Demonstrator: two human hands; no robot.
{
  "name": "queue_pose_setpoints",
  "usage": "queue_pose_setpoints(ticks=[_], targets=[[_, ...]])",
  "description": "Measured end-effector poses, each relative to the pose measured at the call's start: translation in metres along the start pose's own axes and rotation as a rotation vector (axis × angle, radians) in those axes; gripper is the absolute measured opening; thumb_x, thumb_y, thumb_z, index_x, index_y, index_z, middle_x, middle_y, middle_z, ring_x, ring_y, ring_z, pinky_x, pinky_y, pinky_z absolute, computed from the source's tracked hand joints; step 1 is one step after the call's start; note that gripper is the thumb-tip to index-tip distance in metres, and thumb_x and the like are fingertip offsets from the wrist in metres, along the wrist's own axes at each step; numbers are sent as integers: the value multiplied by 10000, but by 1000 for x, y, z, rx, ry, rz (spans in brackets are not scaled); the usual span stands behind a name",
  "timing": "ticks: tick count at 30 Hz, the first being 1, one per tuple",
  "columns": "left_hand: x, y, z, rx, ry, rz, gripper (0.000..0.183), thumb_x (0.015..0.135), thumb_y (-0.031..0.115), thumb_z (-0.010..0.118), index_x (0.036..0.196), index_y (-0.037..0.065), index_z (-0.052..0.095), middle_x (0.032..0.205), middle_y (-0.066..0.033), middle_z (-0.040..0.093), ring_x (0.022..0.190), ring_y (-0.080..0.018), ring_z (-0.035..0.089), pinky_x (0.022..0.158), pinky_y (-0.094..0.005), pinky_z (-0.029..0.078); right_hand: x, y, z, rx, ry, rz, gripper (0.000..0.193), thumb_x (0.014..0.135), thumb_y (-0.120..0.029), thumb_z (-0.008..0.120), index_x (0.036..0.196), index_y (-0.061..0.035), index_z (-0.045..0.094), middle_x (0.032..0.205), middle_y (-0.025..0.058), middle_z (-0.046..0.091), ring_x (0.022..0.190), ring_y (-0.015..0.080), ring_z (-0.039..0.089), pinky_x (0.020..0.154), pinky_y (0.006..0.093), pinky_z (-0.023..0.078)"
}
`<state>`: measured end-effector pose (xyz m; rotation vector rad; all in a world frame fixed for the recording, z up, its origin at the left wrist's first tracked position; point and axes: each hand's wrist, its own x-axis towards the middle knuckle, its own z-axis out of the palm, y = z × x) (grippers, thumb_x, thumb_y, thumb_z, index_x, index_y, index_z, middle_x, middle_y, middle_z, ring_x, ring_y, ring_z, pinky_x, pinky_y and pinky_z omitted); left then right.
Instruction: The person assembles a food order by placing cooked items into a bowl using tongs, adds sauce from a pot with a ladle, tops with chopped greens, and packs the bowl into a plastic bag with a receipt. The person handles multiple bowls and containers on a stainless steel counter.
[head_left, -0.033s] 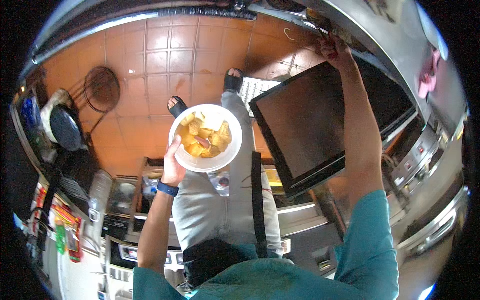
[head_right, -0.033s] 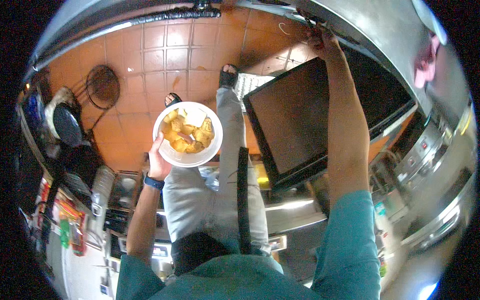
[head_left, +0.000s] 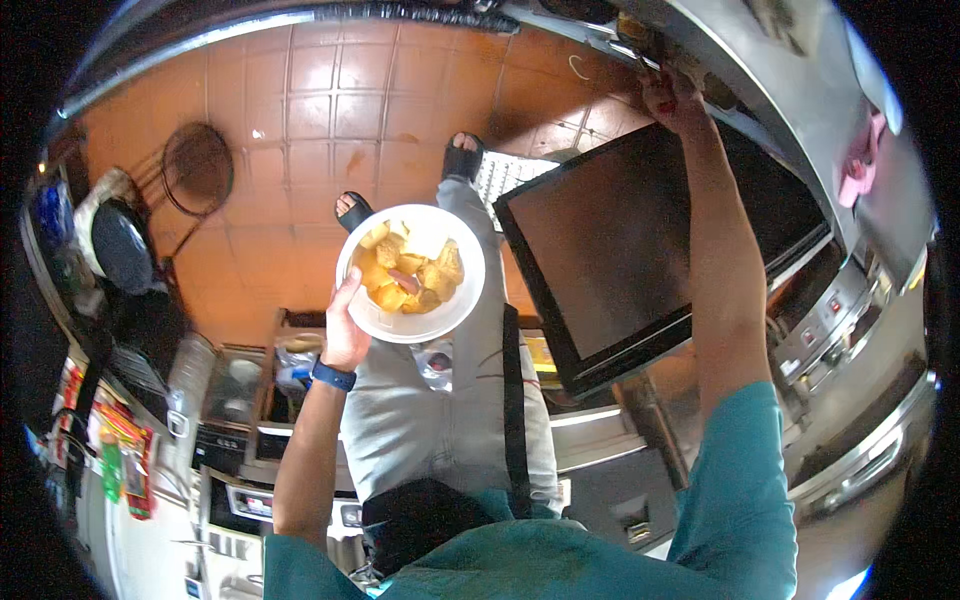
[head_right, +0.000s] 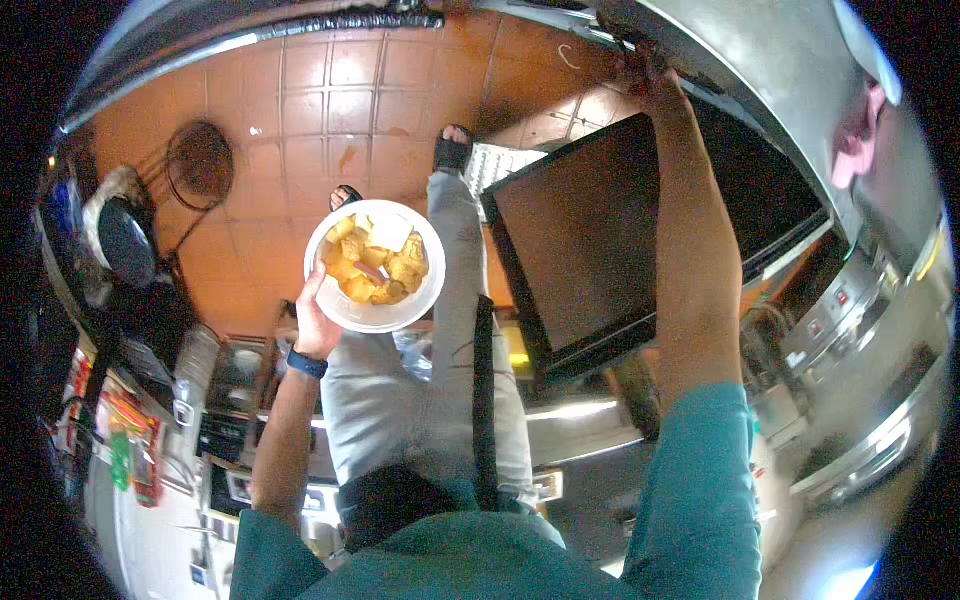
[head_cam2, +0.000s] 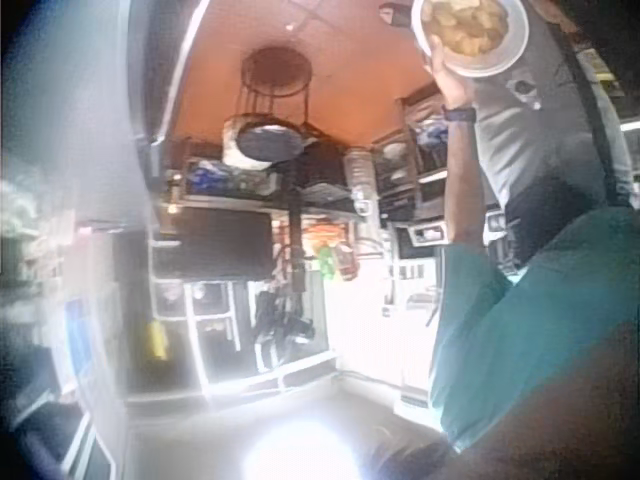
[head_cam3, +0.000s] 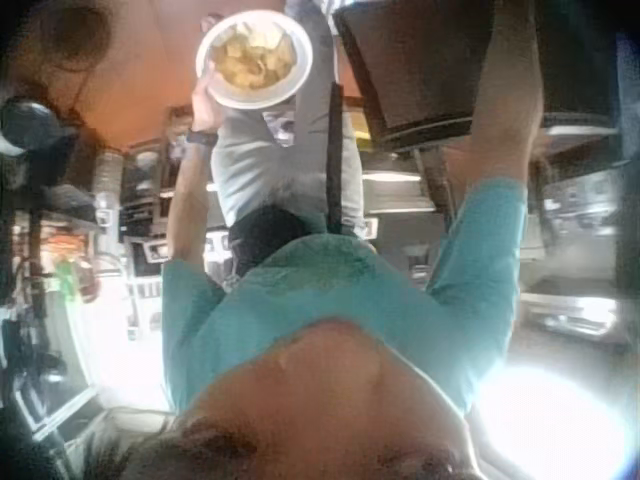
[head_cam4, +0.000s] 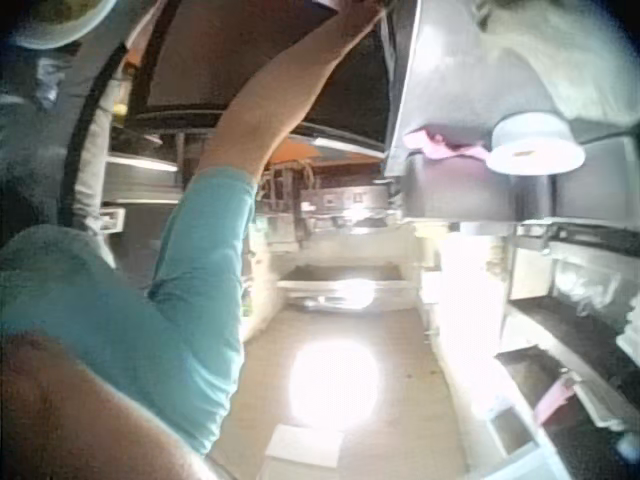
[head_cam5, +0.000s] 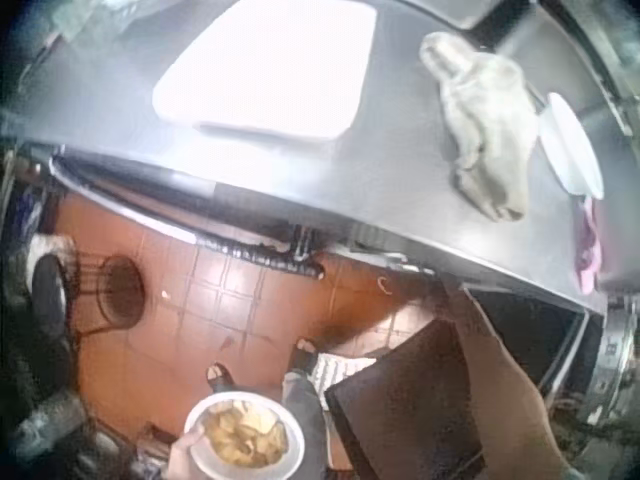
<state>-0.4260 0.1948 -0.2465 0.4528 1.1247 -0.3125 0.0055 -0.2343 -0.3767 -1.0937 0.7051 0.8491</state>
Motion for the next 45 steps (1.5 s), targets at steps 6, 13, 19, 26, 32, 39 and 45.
queue_pose_setpoints(ticks=[6, 13, 19, 26, 32, 39, 45], targets=[[10, -44, -9, -79, -2, -48, 520, 953, 282, 610, 1370, 12, 457, 1309, -92, 574, 1206, -198, 549, 1040, -356, 416, 56, 4, 18, -42, 169, 6, 288, 1047, -315, 444, 910, -70, 509, 671, 41, 485, 460, 126, 367, 383, 241, 326], [9, -71, -34, -78, 8, -107, 514, 957, 235, 611, 1392, 13, 451, 1323, -104, 566, 1225, -204, 536, 1049, -358, 410, 104, 14, -12, -272, 369, -126, 348, 1036, -391, 458, 848, -98, 472, 595, 13, 446, 463, 131, 386, 411, 273, 328], [10, -76, -41, -118, 40, -135, 540, 965, 279, 586, 1418, 32, 426, 1366, -107, 543, 1264, -228, 516, 1076, -379, 394, 65, 18, -57, -1217, 395, -198, 366, 1017, -398, 488, 1119, -52, 554, 989, 136, 613, 718, 292, 600, 600, 355, 506], [13, -80, -40, -146, 58, -191, 554, 947, 282, 637, 1401, 30, 446, 1349, -91, 556, 1251, -213, 522, 1059, -371, 402, 29, 6, -4, -510, 487, -69, 485, 1013, -532, 435, 1061, -75, 588, 709, 12, 517, 527, 122, 422, 460, 273, 337], [12, -81, -32, -97, 18, -167, 545, 947, 284, 640, 1388, 19, 460, 1327, -93, 573, 1227, -206, 539, 1044, -357, 411, 22, 3, -17, -624, 390, -93, 484, 992, -549, 472, 1148, -106, 593, 804, -16, 556, 518, 87, 420, 434, 248, 304], [14, -83, -24, -75, 69, -165, 541, 969, 270, 566, 1433, 44, 407, 1376, -98, 545, 1278, -240, 508, 1091, -399, 383, 49, -7, -35, -580, 143, -160, 339, 1003, -479, 499, 1042, -146, 548, 746, -26, 518, 490, 81, 382, 422, 238, 261], [12, -82, -16, -119, 17, -129, 516, 960, 269, 611, 1381, 14, 456, 1328, -89, 564, 1227, -200, 534, 1037, -363, 418, 25, -6, -10, -570, 331, -36, 365, 1031, -431, 464, 859, -113, 511, 620, -19, 431, 431, 93, 319, 395, 262, 213]])
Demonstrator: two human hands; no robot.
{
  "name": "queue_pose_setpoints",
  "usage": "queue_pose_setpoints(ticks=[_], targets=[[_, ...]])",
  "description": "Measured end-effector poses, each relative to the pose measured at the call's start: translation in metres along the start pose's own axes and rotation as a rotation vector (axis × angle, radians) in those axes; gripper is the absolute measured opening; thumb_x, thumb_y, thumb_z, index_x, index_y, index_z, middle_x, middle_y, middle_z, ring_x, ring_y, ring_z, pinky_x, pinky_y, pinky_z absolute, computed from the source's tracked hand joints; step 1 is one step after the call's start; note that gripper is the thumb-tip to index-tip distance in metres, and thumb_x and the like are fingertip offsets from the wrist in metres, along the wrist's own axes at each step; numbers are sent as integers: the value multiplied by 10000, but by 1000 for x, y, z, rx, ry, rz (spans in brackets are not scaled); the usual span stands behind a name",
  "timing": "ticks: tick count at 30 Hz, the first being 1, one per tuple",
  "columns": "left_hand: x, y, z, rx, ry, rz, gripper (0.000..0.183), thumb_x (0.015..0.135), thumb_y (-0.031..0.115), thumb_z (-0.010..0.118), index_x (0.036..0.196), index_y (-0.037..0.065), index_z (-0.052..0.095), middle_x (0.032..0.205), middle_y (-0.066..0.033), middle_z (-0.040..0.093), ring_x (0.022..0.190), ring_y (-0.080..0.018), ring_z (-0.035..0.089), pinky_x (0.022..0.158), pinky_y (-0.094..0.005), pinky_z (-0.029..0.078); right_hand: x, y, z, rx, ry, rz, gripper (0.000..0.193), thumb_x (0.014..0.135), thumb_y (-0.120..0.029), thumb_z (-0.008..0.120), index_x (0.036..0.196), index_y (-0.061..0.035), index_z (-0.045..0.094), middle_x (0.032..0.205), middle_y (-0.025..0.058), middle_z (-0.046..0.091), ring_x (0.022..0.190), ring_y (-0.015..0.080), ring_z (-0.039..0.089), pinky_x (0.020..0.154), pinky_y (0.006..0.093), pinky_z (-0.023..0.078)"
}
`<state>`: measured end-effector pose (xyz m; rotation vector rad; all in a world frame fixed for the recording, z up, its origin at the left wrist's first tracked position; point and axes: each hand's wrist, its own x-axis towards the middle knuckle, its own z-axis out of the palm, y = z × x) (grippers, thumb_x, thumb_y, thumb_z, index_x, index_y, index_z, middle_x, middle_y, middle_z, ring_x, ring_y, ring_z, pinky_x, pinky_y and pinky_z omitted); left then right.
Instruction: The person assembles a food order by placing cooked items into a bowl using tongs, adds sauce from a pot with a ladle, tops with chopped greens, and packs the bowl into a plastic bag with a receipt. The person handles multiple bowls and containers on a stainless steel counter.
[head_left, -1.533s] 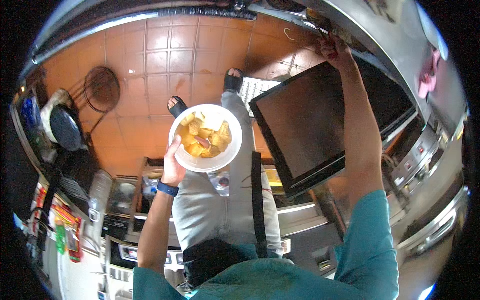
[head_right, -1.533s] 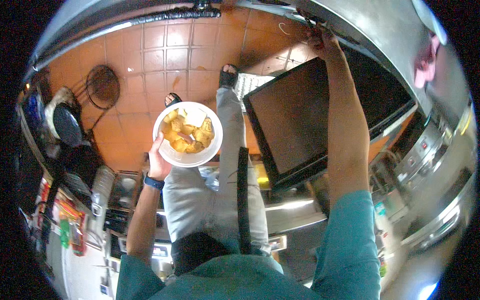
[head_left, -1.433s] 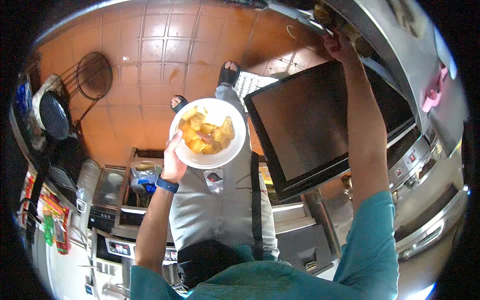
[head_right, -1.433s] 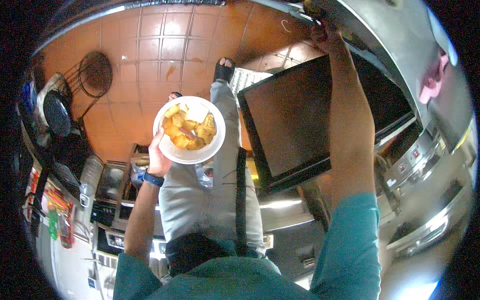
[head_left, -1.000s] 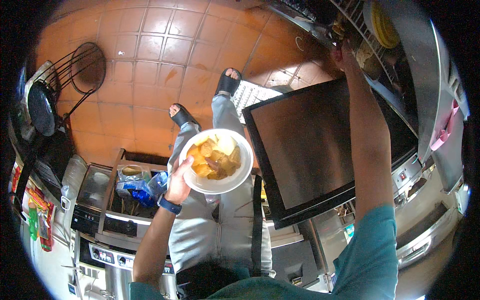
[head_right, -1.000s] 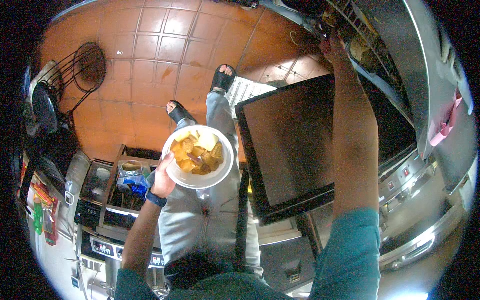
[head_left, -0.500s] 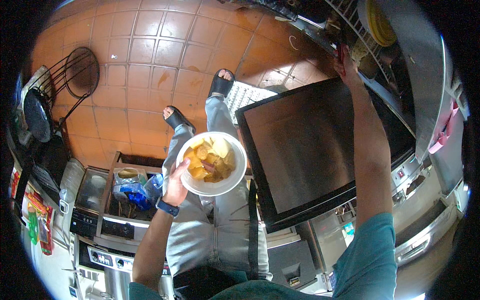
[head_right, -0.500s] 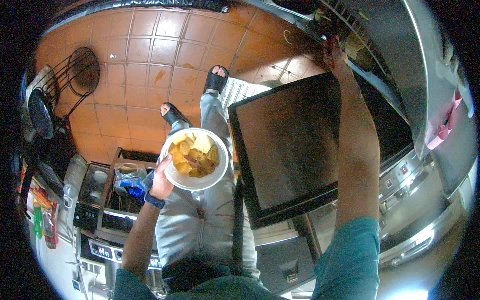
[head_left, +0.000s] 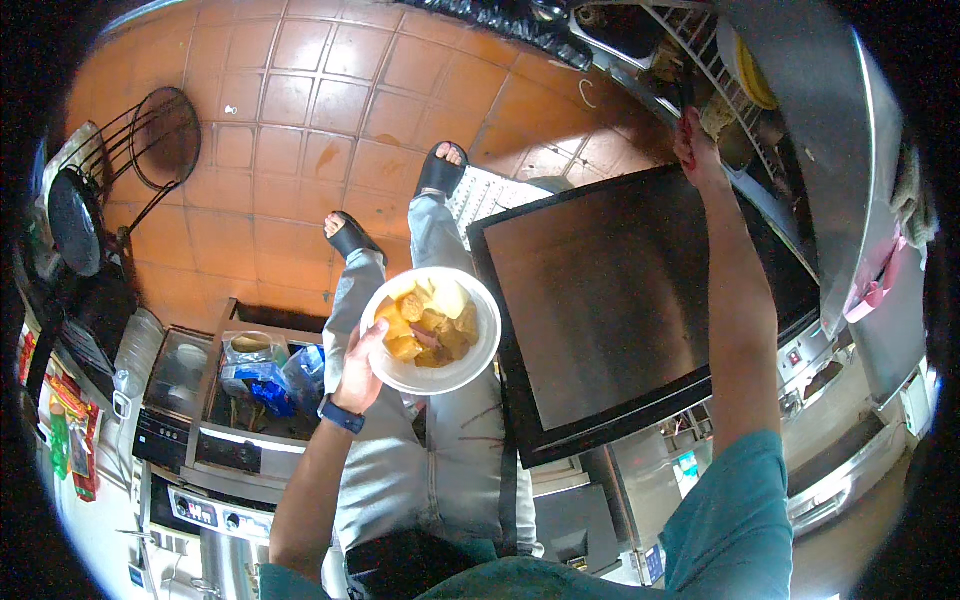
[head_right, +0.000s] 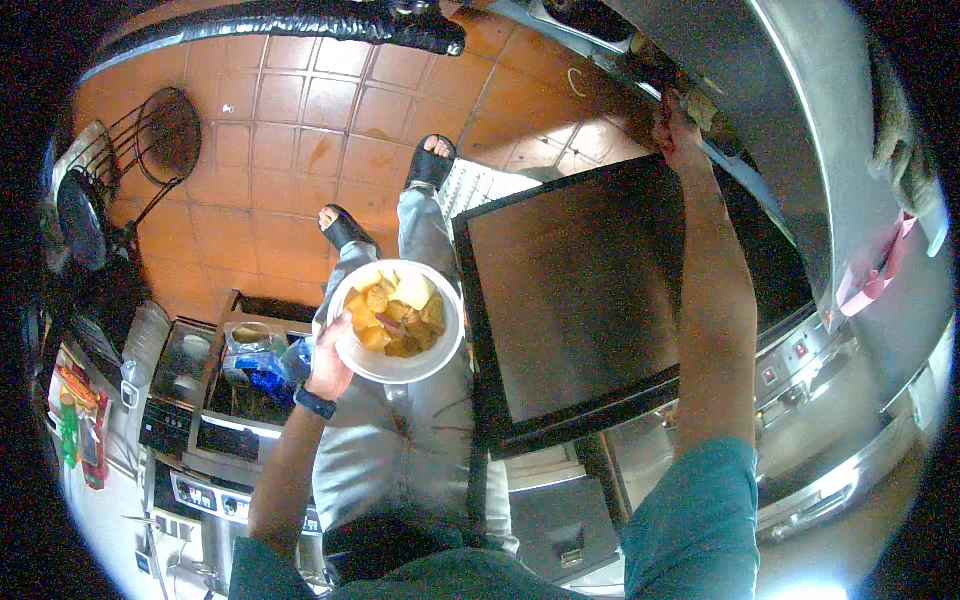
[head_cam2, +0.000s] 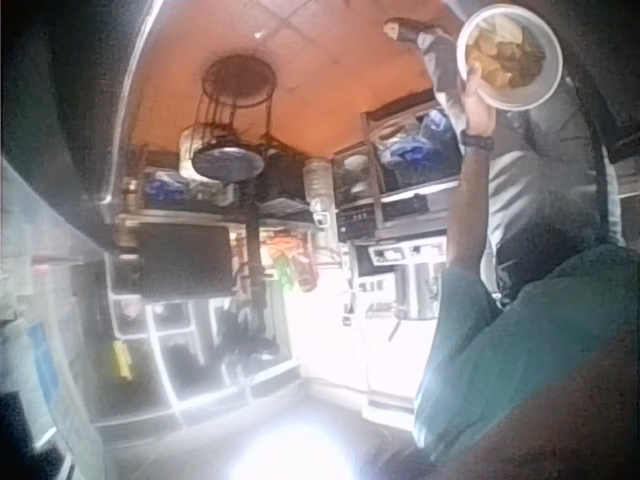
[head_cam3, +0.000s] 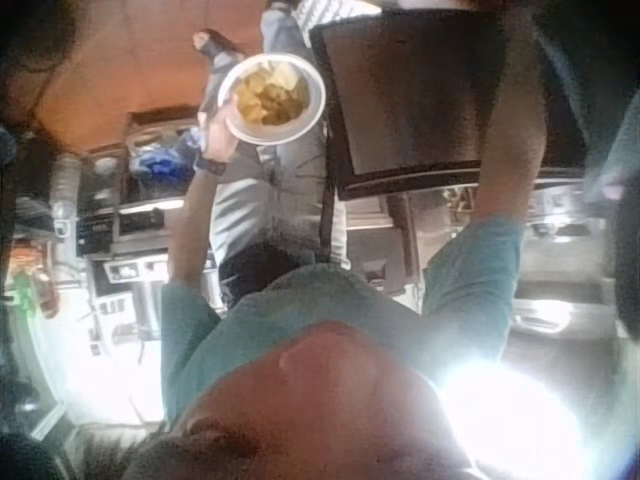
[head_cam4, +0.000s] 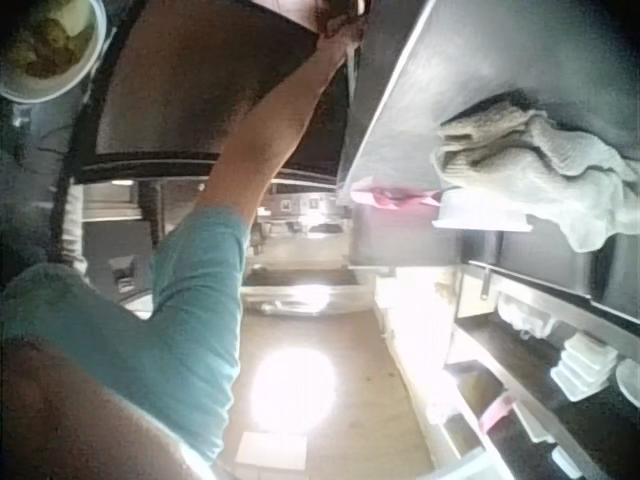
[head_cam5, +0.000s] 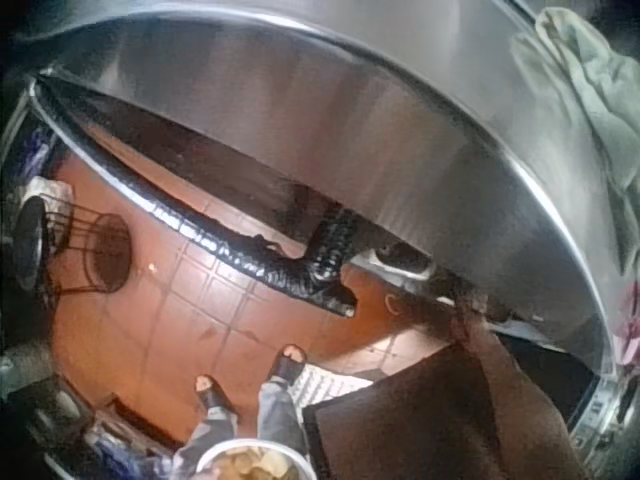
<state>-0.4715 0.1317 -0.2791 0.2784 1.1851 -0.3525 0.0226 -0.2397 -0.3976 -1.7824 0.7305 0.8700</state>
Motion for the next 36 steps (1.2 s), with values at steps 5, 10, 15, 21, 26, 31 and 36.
queue_pose_setpoints(ticks=[5, 10, 15, 21, 26, 31, 36], targets=[[3, -8, -11, -74, -16, -41, 535, 950, 270, 619, 1386, 14, 444, 1332, -101, 561, 1232, -214, 532, 1047, -377, 413, 27, -11, 1, 112, -214, -96, 381, 990, -475, 535, 870, -114, 518, 620, -24, 430, 444, 98, 324, 400, 264, 206], [6, -38, -26, -136, -50, -129, 535, 936, 233, 630, 1386, 13, 441, 1314, -102, 567, 1218, -217, 539, 1043, -379, 414, 33, -8, 6, 254, -109, 125, 358, 990, -446, 544, 901, -100, 535, 643, -8, 461, 463, 101, 363, 399, 262, 258], [3, -48, -28, -109, -16, -111, 514, 933, 183, 624, 1382, 1, 451, 1295, -105, 581, 1211, -215, 543, 1036, -360, 417, -35, 4, 12, 235, -88, 90, 377, 991, -452, 541, 890, -89, 535, 611, -26, 430, 448, 85, 347, 386, 239, 255], [-2, -26, -24, -95, -48, 21, 520, 968, 214, 577, 1411, -9, 420, 1360, -112, 544, 1255, -219, 521, 1067, -364, 396, -84, 13, 33, 432, 31, 116, 380, 1001, -469, 503, 878, -110, 524, 605, -24, 407, 436, 88, 328, 381, 241, 249], [-9, -5, -27, -82, -89, 101, 500, 976, 202, 557, 1409, -11, 425, 1357, -114, 552, 1244, -215, 535, 1071, -362, 401, -115, 26, 46, 654, -30, 105, 319, 1052, -372, 422, 895, -124, 546, 648, -8, 454, 442, 98, 333, 393, 240, 244], [-14, 16, -33, -68, -114, 153, 499, 976, 212, 551, 1414, 8, 427, 1372, -107, 545, 1253, -215, 530, 1081, -363, 398, -134, 40, 55, 802, -62, 59, 306, 1047, -347, 446, 900, -104, 560, 659, 1, 482, 454, 104, 343, 394, 245, 246], [-31, 32, -23, -50, -128, 158, 540, 965, 278, 572, 1422, 29, 426, 1380, -103, 542, 1266, -215, 520, 1086, -367, 392, -165, 53, 56, 917, -67, 57, 297, 1026, -382, 489, 876, -133, 550, 633, -5, 468, 461, 109, 371, 393, 258, 262]])
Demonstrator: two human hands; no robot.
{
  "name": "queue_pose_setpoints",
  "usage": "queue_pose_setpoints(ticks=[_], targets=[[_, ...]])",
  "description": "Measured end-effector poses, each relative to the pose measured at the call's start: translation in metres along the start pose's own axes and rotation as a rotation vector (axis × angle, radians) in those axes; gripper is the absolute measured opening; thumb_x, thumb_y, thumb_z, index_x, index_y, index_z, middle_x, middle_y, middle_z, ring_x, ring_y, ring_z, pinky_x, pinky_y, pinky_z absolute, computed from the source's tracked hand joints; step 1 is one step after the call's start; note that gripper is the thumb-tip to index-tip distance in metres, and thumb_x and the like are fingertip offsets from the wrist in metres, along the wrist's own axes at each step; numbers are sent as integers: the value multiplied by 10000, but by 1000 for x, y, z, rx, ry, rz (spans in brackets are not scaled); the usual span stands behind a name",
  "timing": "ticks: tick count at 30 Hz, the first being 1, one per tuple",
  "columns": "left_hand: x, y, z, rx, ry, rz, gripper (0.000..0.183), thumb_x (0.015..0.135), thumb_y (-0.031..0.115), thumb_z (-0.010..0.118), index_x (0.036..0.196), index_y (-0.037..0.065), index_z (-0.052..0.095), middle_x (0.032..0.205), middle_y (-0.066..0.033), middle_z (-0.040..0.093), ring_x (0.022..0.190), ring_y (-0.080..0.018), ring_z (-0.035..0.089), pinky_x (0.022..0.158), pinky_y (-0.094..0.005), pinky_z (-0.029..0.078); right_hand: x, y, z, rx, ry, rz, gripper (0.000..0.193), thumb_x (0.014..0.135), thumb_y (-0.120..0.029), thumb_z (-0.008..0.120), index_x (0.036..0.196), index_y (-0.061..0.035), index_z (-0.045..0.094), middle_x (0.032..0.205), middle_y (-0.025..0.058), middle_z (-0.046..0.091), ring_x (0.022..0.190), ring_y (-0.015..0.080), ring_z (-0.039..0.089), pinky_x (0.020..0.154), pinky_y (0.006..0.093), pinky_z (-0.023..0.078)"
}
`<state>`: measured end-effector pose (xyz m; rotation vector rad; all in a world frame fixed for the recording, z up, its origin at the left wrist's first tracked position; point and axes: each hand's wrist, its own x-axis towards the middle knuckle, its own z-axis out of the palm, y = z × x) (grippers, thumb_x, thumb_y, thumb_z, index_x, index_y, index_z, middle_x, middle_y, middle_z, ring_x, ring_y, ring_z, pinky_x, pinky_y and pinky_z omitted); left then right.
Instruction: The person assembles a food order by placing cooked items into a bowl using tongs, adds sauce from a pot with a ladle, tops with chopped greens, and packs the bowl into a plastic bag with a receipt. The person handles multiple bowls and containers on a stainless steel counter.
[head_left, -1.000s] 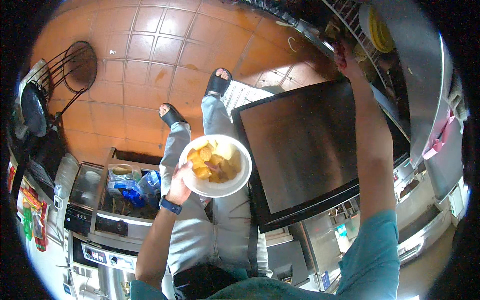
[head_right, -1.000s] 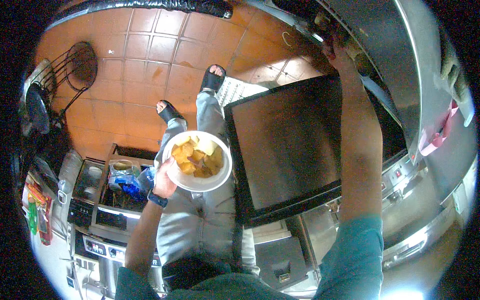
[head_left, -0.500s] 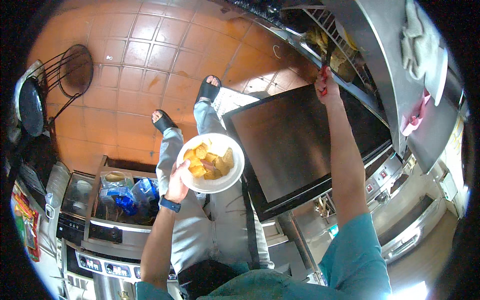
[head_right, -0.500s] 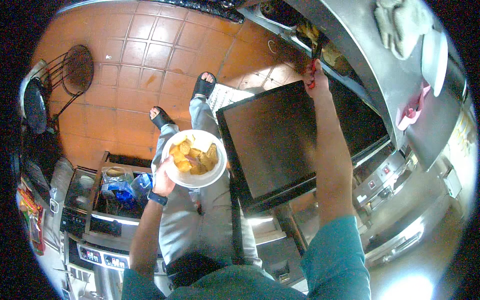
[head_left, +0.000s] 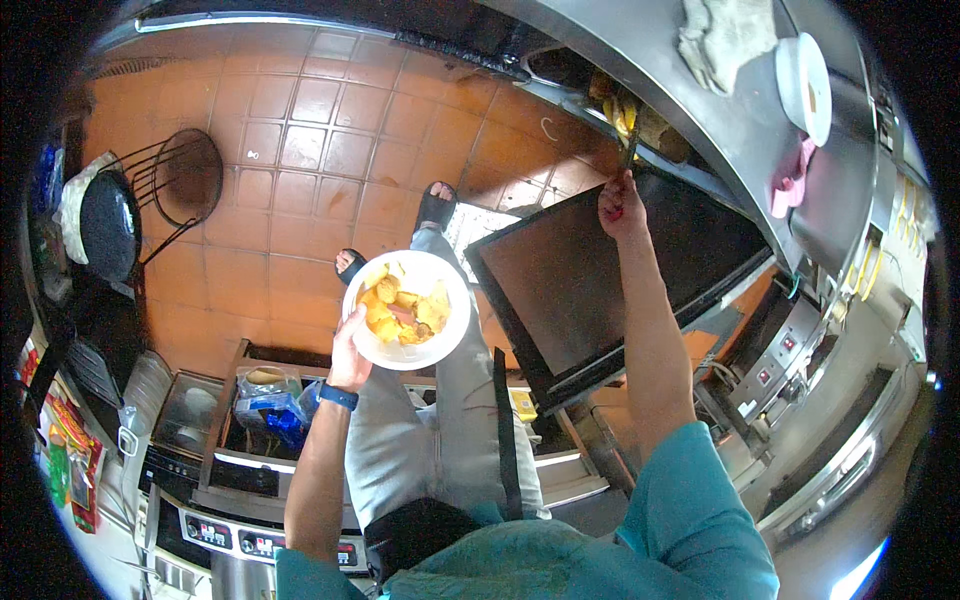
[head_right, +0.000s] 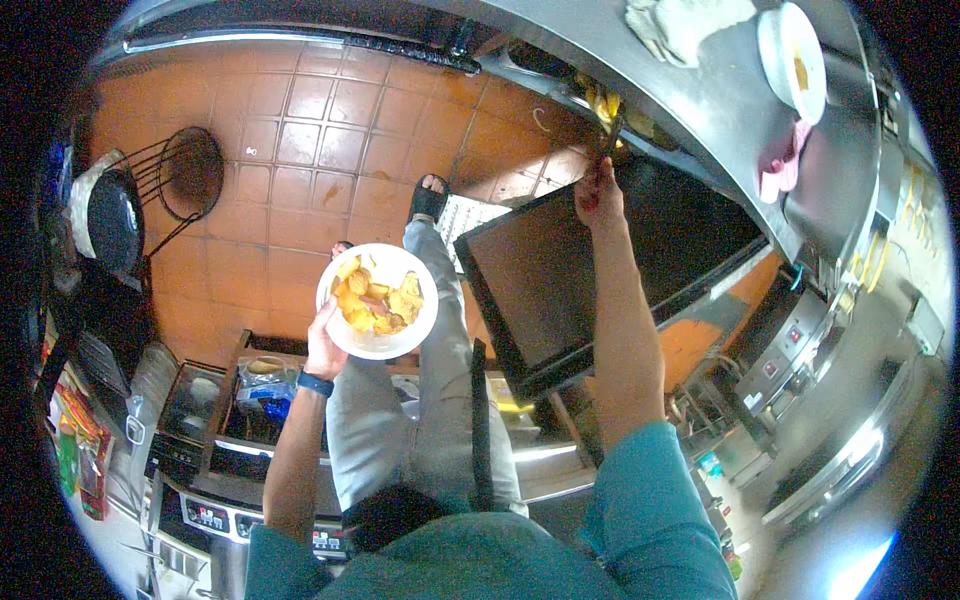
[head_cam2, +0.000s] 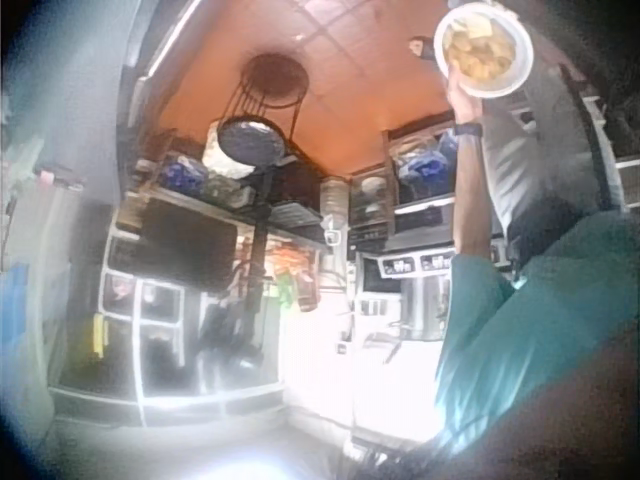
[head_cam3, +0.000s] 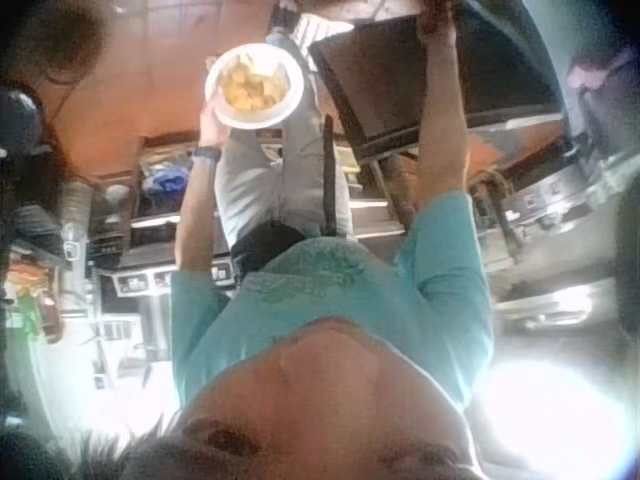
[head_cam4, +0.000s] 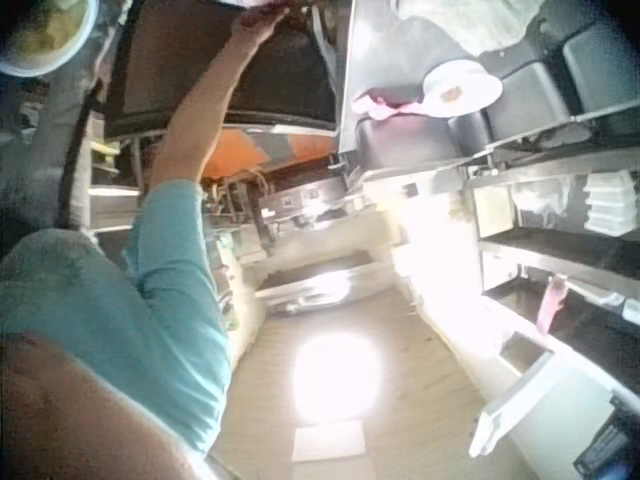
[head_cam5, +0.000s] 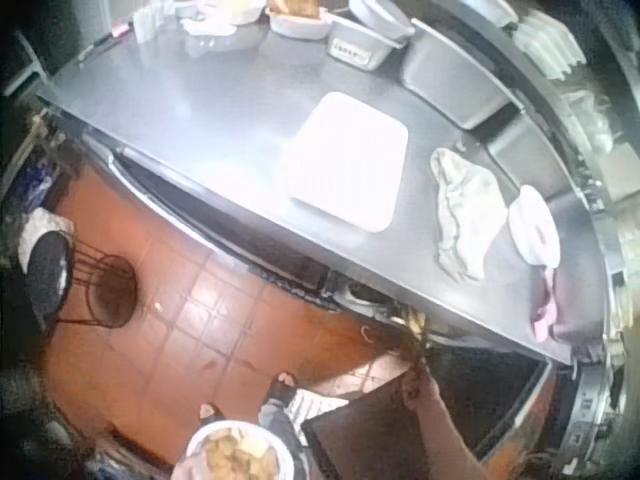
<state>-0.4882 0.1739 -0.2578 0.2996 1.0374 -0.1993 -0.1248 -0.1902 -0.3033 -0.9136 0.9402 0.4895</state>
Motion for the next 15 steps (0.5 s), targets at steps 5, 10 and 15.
queue_pose_setpoints(ticks=[5, 10, 15], targets=[[-23, 17, 22, -37, -67, 26, 580, 959, 318, 579, 1443, 49, 409, 1416, -96, 509, 1300, -220, 485, 1104, -374, 373, -105, 22, 13, -77, -4, 34, 355, 1027, -437, 462, 855, -136, 540, 597, -35, 427, 408, 108, 306, 367, 261, 225], [-68, 51, 44, -44, -141, 17, 600, 951, 319, 586, 1464, 73, 394, 1448, -90, 479, 1320, -230, 462, 1122, -383, 353, -274, 42, 32, -67, -13, 190, 389, 1007, -481, 488, 840, -133, 537, 540, -47, 363, 402, 81, 311, 342, 251, 202], [-118, 88, 70, 15, -291, 93, 614, 955, 354, 570, 1472, 80, 385, 1468, -100, 461, 1335, -246, 459, 1120, -404, 370, -417, -1, 53, -242, -49, 171, 387, 977, -494, 544, 837, -133, 538, 522, -55, 385, 355, 74, 299, 314, 239, 204]])
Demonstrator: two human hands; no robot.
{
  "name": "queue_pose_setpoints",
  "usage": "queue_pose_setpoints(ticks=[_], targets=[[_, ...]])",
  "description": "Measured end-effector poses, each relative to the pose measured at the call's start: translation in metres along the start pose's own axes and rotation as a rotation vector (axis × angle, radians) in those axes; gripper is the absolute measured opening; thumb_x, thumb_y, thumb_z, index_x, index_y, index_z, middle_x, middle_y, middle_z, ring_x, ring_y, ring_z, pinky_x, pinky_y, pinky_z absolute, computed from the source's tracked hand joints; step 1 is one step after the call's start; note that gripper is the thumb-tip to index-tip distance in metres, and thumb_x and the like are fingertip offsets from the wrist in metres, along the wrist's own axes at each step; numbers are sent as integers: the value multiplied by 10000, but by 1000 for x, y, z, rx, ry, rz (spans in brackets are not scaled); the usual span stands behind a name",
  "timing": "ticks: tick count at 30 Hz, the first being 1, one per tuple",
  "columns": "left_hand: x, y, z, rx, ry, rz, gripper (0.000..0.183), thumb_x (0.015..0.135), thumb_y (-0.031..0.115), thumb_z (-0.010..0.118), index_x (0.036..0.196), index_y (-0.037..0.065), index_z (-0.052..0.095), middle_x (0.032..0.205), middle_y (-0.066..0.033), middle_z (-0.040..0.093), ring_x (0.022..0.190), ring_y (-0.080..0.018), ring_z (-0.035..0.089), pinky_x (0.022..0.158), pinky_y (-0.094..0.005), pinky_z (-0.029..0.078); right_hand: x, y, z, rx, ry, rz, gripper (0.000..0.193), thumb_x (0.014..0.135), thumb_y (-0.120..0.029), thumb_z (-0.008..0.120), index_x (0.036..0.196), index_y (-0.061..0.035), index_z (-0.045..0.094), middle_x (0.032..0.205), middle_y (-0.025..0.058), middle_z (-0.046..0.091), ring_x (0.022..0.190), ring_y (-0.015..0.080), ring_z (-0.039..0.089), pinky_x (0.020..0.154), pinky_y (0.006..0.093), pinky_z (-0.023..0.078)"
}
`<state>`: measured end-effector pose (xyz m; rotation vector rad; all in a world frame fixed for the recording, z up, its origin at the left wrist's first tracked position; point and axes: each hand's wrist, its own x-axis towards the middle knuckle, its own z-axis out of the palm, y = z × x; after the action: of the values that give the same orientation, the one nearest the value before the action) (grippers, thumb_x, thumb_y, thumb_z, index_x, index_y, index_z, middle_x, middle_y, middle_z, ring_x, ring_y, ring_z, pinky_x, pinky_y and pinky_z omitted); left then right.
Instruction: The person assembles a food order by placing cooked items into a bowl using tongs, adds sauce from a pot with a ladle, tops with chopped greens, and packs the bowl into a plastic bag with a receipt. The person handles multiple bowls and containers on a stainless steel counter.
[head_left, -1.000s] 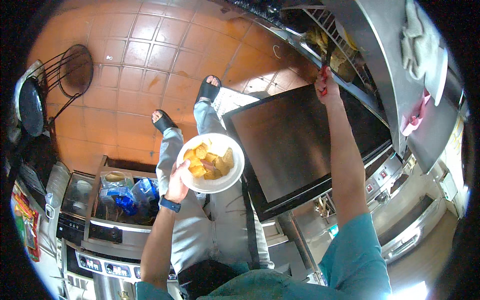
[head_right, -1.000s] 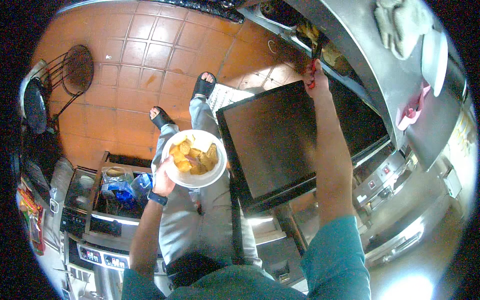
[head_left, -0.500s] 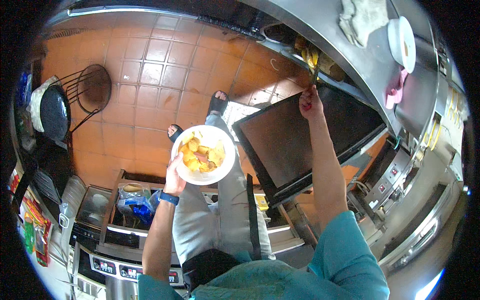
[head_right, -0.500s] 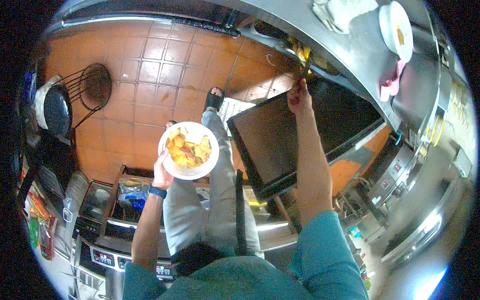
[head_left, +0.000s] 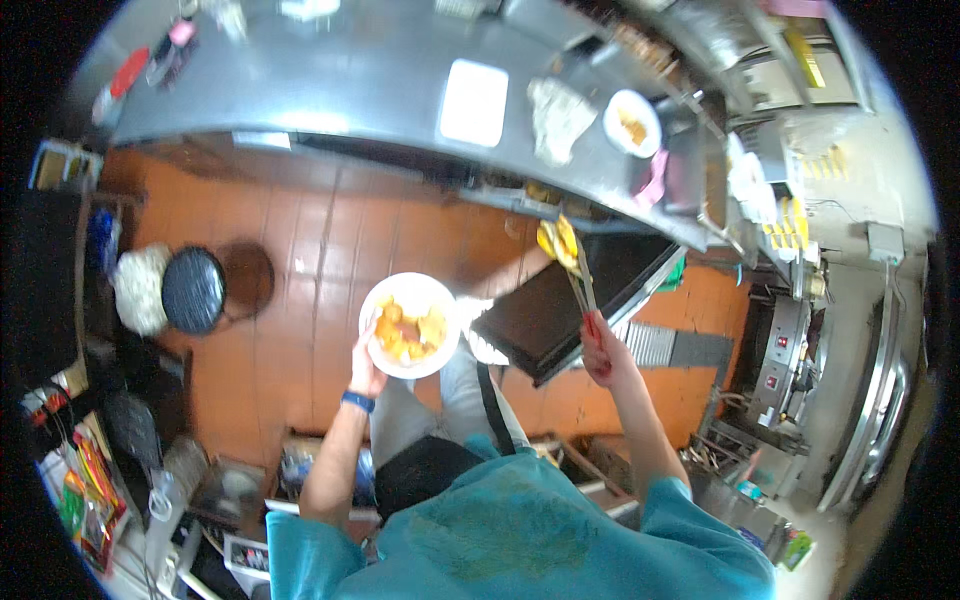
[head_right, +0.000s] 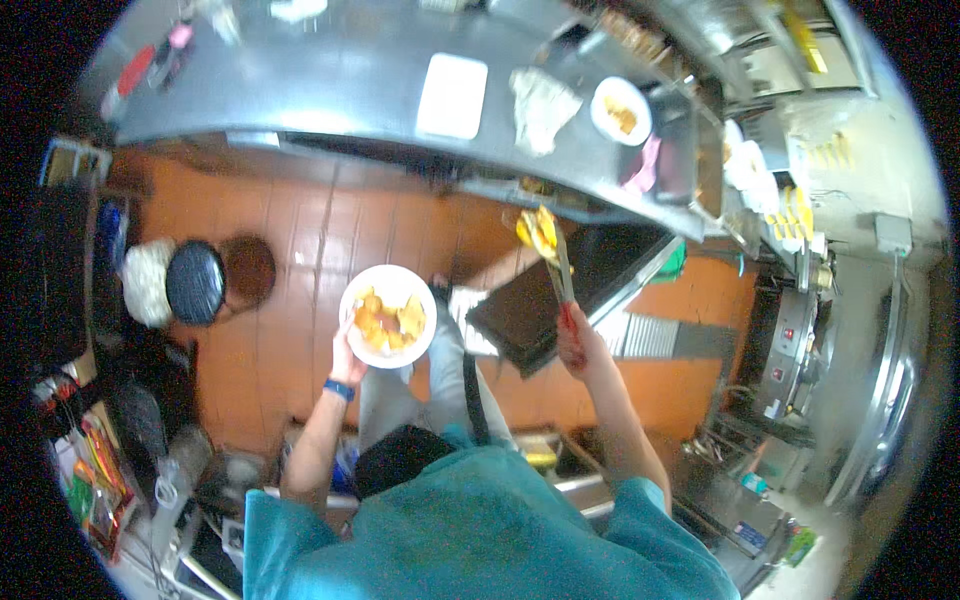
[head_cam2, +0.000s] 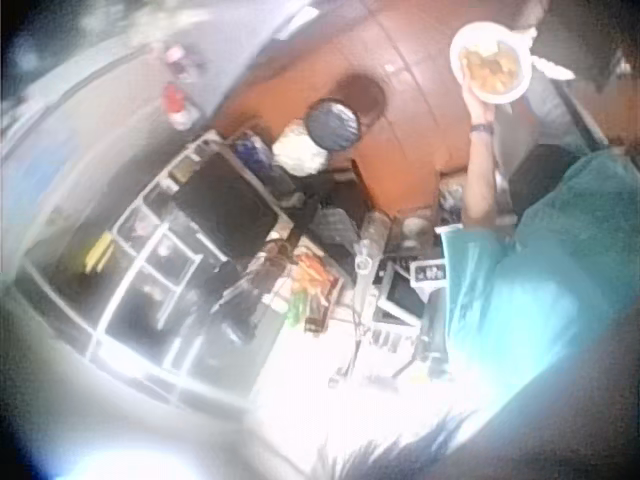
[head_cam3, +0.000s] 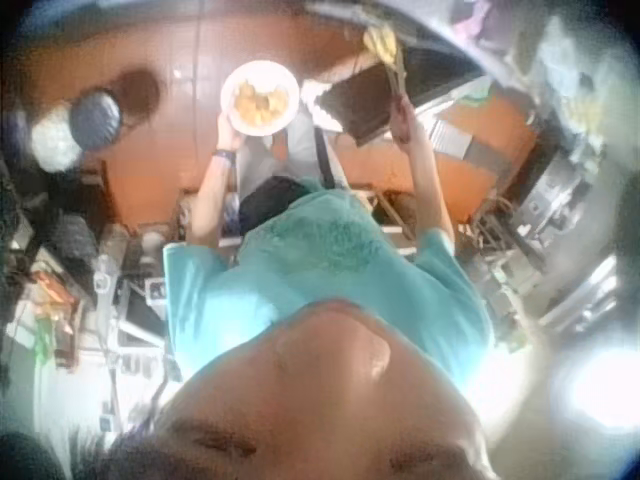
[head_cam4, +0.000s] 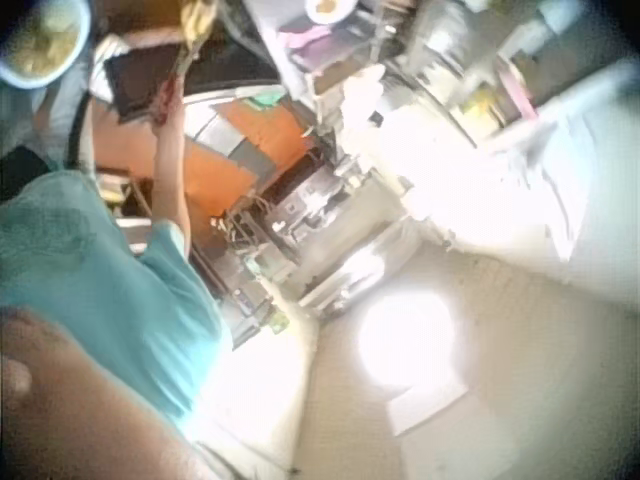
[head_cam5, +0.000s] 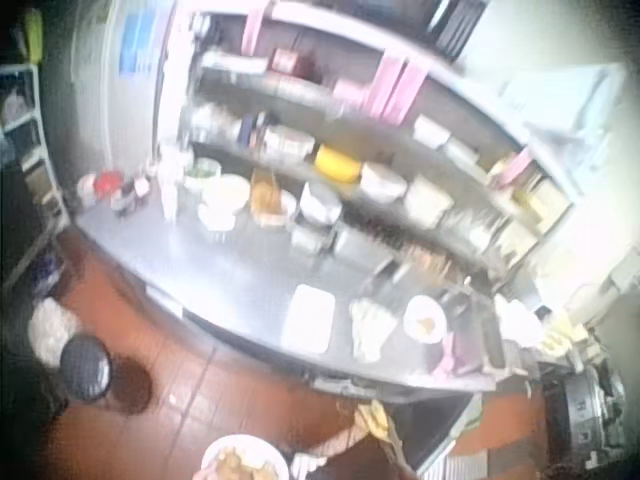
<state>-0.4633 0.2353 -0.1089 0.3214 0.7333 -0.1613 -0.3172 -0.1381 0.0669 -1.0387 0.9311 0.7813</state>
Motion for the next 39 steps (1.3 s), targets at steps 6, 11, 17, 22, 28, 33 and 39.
queue_pose_setpoints(ticks=[6, 11, 17, 22, 28, 33, 39], targets=[[-21, 32, 2, 17, -34, 98, 590, 993, 387, 488, 1477, 78, 351, 1469, -131, 448, 1334, -301, 456, 1106, -468, 393, -101, -126, 40, -93, 15, -222, 392, 952, -484, 593, 869, -101, 590, 555, -63, 496, 355, 39, 376, 302, 195, 260], [-32, 55, -7, -96, -18, 271, 593, 973, 395, 543, 1455, 87, 390, 1432, -109, 490, 1302, -279, 488, 1082, -443, 416, -72, -269, 129, -130, -270, -460, 340, 978, -428, 572, 942, -91, 591, 582, -64, 470, 355, 29, 332, 296, 186, 237], [-46, 83, 36, -136, 178, 402, 579, 981, 405, 508, 1451, 87, 391, 1445, -111, 474, 1297, -296, 491, 1078, -471, 417, 39, -465, 266, -506, -157, -716, 389, 991, -467, 540, 854, -103, 531, 577, -48, 437, 387, 42, 330, 331, 211, 234], [-32, 111, 92, -104, 198, 463, 581, 982, 414, 503, 1448, 85, 393, 1442, -111, 477, 1303, -298, 486, 1077, -466, 417, 102, -553, 345, -1162, 273, -920, 551, 947, -574, 530, 692, -92, 601, 656, 62, 593, 459, 176, 479, 444, 339, 374], [0, 145, 149, -91, 132, 428, 575, 989, 426, 492, 1442, 84, 402, 1428, -116, 491, 1283, -299, 509, 1063, -462, 436, 90, -583, 343, -1719, 702, -1281, 720, 913, -664, 470, 930, 13, 714, 962, 264, 692, 928, 409, 660, 814, 478, 516], [41, 175, 183, 84, 57, 340, 587, 975, 411, 520, 1446, 83, 395, 1425, -116, 491, 1285, -301, 507, 1069, -470, 430, 50, -495, 289, -1587, 847, -1347, 652, 946, -600, 480, 973, 24, 667, 913, 261, 694, 870, 431, 678, 766, 476, 546], [71, 198, 236, 196, -52, 175, 587, 995, 390, 471, 1478, 78, 353, 1478, -121, 435, 1339, -307, 448, 1108, -457, 383, 41, -178, 78, -735, 770, -1202, 370, 920, -151, 653, 1268, -56, 567, 941, 172, 681, 875, 241, 669, 775, 355, 520]])
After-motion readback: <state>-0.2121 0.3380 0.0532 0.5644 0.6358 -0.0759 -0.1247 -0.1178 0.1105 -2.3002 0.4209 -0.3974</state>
